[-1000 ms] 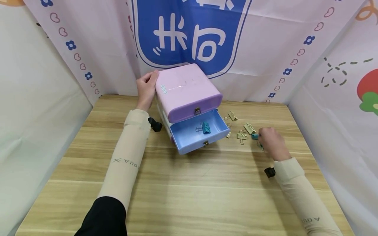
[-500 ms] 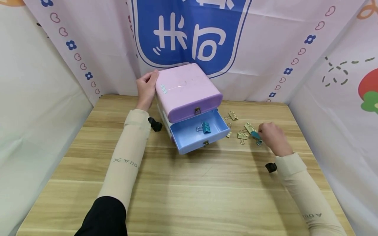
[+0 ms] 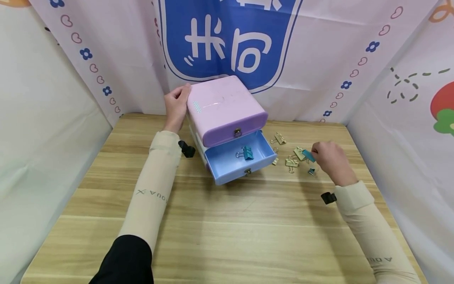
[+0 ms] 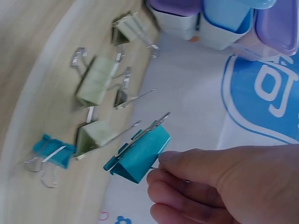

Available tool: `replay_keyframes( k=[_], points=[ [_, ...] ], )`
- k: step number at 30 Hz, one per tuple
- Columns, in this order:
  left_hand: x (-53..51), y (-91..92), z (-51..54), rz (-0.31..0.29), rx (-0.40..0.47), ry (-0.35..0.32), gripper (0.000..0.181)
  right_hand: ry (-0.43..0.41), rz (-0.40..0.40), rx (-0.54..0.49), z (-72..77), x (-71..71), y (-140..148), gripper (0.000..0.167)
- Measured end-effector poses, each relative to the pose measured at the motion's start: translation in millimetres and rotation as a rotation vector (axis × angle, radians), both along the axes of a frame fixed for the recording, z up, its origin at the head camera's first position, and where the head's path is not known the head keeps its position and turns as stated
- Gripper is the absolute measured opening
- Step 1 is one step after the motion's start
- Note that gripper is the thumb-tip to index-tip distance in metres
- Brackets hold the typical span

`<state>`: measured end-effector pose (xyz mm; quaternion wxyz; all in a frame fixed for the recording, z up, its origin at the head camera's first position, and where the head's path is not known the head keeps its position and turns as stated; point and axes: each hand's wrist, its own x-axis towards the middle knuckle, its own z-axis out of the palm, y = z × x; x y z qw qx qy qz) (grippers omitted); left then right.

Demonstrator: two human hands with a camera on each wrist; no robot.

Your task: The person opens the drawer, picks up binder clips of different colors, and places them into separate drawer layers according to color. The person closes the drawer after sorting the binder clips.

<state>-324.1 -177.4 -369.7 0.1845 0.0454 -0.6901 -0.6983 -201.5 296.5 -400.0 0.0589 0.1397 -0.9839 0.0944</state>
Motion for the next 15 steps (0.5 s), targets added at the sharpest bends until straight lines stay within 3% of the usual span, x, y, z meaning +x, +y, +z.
replay_keyframes(
  k=[7, 15],
  points=[
    [1.1, 0.7, 1.1, -0.008, 0.005, -0.002, 0.038, 0.096, -0.011, -0.041, 13.1, 7.8, -9.8, 0.018],
    [1.2, 1.3, 1.6, 0.002, 0.01, 0.004, 0.037, 0.215, 0.036, -0.056, 27.3, 20.7, -30.1, 0.012]
  ],
)
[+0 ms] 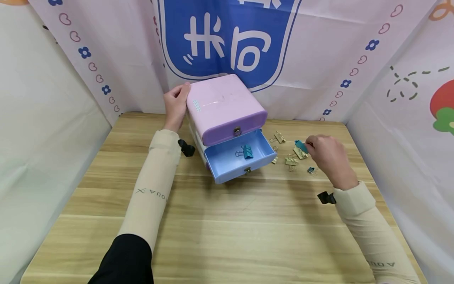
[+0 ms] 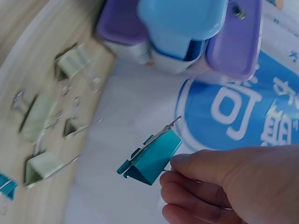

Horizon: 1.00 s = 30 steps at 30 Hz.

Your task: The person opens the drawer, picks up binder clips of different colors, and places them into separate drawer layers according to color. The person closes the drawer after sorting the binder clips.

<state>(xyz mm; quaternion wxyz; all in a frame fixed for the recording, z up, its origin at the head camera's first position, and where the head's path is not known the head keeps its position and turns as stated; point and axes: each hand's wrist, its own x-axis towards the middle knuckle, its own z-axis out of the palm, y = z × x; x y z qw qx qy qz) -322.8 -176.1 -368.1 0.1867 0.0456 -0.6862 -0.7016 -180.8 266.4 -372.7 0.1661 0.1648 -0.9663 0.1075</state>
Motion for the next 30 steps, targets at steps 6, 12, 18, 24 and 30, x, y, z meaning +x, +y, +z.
replay_keyframes(
  k=[6, 12, 18, 24, 30],
  points=[
    [-1.3, 0.2, -0.9, 0.006, 0.009, 0.006, 0.038, 0.055, 0.059, 0.018, 11.7, 9.0, -18.3, 0.011],
    [-1.7, -0.3, -0.9, 0.002, 0.011, -0.002, 0.038, 0.107, 0.118, 0.009, 22.4, 17.4, -35.0, 0.009],
    [-2.3, -0.8, -1.1, 0.001, 0.002, 0.002, 0.038, 0.1, 0.136, 0.018, 33.2, 20.5, -51.3, 0.009],
    [-3.1, -0.8, -1.8, 0.006, -0.002, 0.009, 0.037, 0.092, 0.174, 0.041, 40.4, 21.7, -69.5, 0.01],
    [-3.7, -0.8, -1.6, 0.007, -0.004, 0.003, 0.038, 0.086, 0.225, 0.056, 44.5, 19.6, -91.3, 0.01]
  ],
)
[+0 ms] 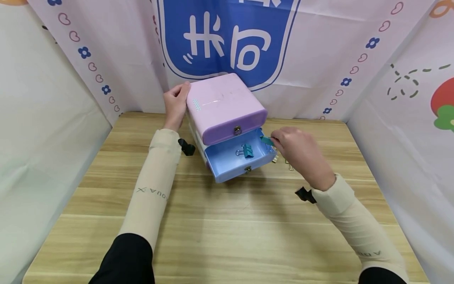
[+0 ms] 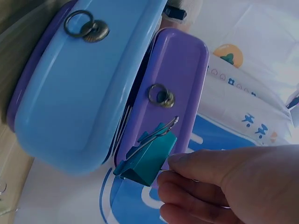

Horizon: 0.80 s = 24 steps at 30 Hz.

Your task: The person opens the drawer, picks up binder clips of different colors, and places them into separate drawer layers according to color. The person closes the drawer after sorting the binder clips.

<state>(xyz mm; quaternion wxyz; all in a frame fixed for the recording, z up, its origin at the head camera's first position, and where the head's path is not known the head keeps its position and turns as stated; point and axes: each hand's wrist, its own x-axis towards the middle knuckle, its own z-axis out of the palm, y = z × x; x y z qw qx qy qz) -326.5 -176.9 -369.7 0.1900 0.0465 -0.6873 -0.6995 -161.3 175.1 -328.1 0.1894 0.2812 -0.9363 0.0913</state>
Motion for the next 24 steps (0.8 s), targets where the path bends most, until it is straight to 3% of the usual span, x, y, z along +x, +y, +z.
replay_keyframes(
  k=[14, 24],
  points=[
    [1.0, -0.7, 0.9, -0.004, 0.005, -0.021, 0.038, 0.097, 0.102, 0.095, -1.5, -1.7, -50.8, 0.012],
    [1.5, 0.4, 1.4, 0.004, 0.003, -0.018, 0.036, 0.035, 0.164, 0.179, -10.2, -3.0, -79.7, 0.014]
  ],
)
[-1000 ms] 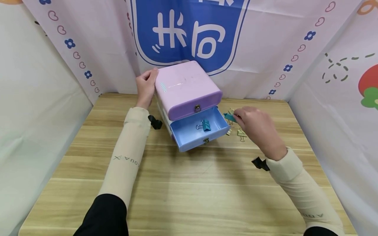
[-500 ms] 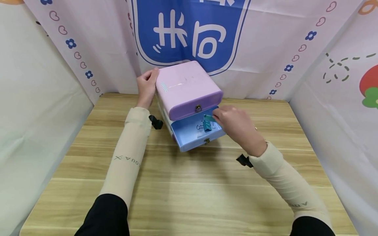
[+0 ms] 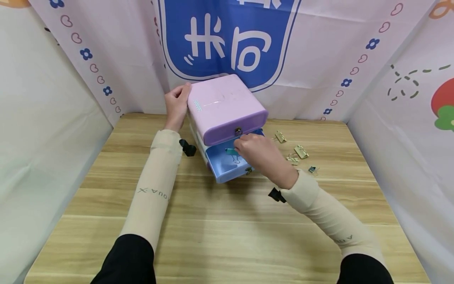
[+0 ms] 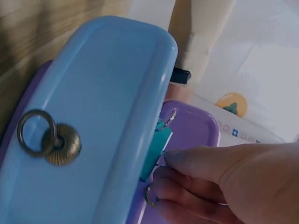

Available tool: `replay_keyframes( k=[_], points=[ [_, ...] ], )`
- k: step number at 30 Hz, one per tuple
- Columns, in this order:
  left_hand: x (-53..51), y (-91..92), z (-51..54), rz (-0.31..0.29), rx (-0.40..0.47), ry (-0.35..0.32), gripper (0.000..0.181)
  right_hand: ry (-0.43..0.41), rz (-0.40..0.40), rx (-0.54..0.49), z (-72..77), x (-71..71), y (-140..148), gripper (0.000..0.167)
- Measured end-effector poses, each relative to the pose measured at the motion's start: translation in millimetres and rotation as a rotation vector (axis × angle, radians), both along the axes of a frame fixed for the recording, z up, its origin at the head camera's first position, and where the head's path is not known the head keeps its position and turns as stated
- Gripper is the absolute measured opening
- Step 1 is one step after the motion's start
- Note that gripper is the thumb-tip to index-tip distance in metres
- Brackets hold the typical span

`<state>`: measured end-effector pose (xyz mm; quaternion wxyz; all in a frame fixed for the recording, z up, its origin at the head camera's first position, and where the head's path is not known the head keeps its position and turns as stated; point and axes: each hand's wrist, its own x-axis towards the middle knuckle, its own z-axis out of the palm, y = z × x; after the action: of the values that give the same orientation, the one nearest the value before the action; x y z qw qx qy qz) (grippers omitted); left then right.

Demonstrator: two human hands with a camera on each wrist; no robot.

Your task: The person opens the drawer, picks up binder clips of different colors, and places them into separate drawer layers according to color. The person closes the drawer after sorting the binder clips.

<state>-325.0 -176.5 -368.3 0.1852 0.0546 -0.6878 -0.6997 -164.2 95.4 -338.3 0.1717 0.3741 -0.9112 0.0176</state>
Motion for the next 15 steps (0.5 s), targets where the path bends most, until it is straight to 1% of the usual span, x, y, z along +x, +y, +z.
replay_keyframes(
  k=[4, 11, 15],
  points=[
    [0.3, -0.7, 0.3, 0.004, 0.003, 0.004, 0.036, -0.03, 0.005, 0.041, -4.4, -3.1, -8.3, 0.017],
    [1.8, -0.2, 1.6, 0.002, -0.001, 0.012, 0.037, -0.16, -0.004, 0.055, -9.8, -11.3, -19.6, 0.025],
    [3.0, -0.3, 2.3, -0.005, 0.008, 0.001, 0.037, -0.154, 0.012, 0.038, -16.9, -17.4, -24.5, 0.026]
  ],
)
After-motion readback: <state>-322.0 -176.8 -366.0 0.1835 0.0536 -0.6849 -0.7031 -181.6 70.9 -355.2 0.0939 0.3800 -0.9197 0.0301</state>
